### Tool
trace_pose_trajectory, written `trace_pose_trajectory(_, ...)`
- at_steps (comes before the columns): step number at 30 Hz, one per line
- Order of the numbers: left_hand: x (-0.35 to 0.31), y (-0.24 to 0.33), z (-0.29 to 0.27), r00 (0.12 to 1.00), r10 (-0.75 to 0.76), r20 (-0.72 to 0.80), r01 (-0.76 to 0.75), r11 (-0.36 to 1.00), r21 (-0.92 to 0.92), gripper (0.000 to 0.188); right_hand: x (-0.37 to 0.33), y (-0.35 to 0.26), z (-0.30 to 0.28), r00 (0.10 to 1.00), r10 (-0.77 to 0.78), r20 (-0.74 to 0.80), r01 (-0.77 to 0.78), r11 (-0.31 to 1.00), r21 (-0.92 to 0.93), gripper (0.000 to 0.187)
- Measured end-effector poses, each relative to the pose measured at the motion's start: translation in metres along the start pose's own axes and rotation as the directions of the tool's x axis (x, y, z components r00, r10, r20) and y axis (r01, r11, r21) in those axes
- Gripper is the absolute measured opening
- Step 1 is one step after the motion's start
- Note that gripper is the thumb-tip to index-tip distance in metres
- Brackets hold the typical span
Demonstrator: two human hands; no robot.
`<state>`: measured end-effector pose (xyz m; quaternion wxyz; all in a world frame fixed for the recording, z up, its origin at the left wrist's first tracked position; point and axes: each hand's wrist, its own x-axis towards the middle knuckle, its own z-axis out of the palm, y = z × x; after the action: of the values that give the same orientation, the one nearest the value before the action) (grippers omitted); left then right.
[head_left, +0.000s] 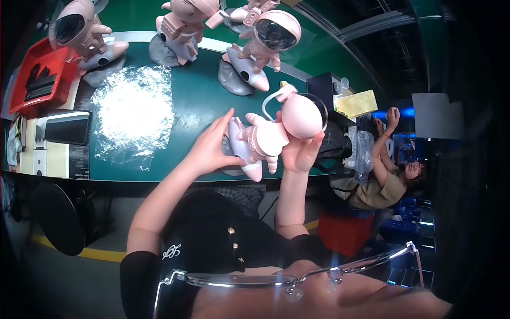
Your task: Cleaning and inspecting pink astronaut figurines using a cloth and sponge on a factory assembly line.
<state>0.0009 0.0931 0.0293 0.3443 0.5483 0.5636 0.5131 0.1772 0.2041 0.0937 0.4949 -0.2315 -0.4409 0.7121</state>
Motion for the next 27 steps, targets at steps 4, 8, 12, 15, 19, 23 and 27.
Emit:
trace_pose_trajectory(4,0.002,0.002,-0.001,1.0,-0.022,0.015,0.022,1.0,-0.001,0.114,-0.01,-0.017,0.023,0.937,-0.258,0.236,0.337,0.845,-0.415,0.111)
trace_pose_trajectory(8,0.002,0.0,0.0,1.0,0.006,-0.008,-0.006,0.999,0.04,0.115,-0.01,-0.033,0.02,0.818,-0.13,0.56,0.515,0.599,-0.613,0.102)
trace_pose_trajectory(12,0.003,-0.001,0.002,1.0,0.019,-0.018,-0.018,0.999,0.045,0.115,-0.019,-0.029,0.021,0.914,-0.112,0.389,0.328,0.767,-0.552,0.106)
trace_pose_trajectory(15,0.002,-0.001,0.002,1.0,0.017,-0.006,-0.017,0.999,0.041,0.115,-0.016,-0.023,0.025,0.953,-0.139,0.271,0.225,0.92,-0.321,0.107)
trace_pose_trajectory(19,0.0,-0.001,0.004,1.0,0.006,0.001,-0.006,0.998,0.057,0.116,-0.005,-0.023,0.004,0.984,-0.096,0.153,0.114,0.987,-0.116,0.082)
trace_pose_trajectory(23,0.001,-0.002,0.004,1.0,0.009,0.003,-0.009,0.999,0.05,0.115,0.0,-0.019,0.003,0.985,-0.076,0.156,0.079,0.997,-0.011,0.083)
trace_pose_trajectory(27,0.0,-0.006,0.003,1.0,0.003,0.0,-0.003,1.0,0.021,0.115,-0.002,-0.021,0.016,0.982,-0.158,0.102,0.174,0.969,-0.175,0.095)
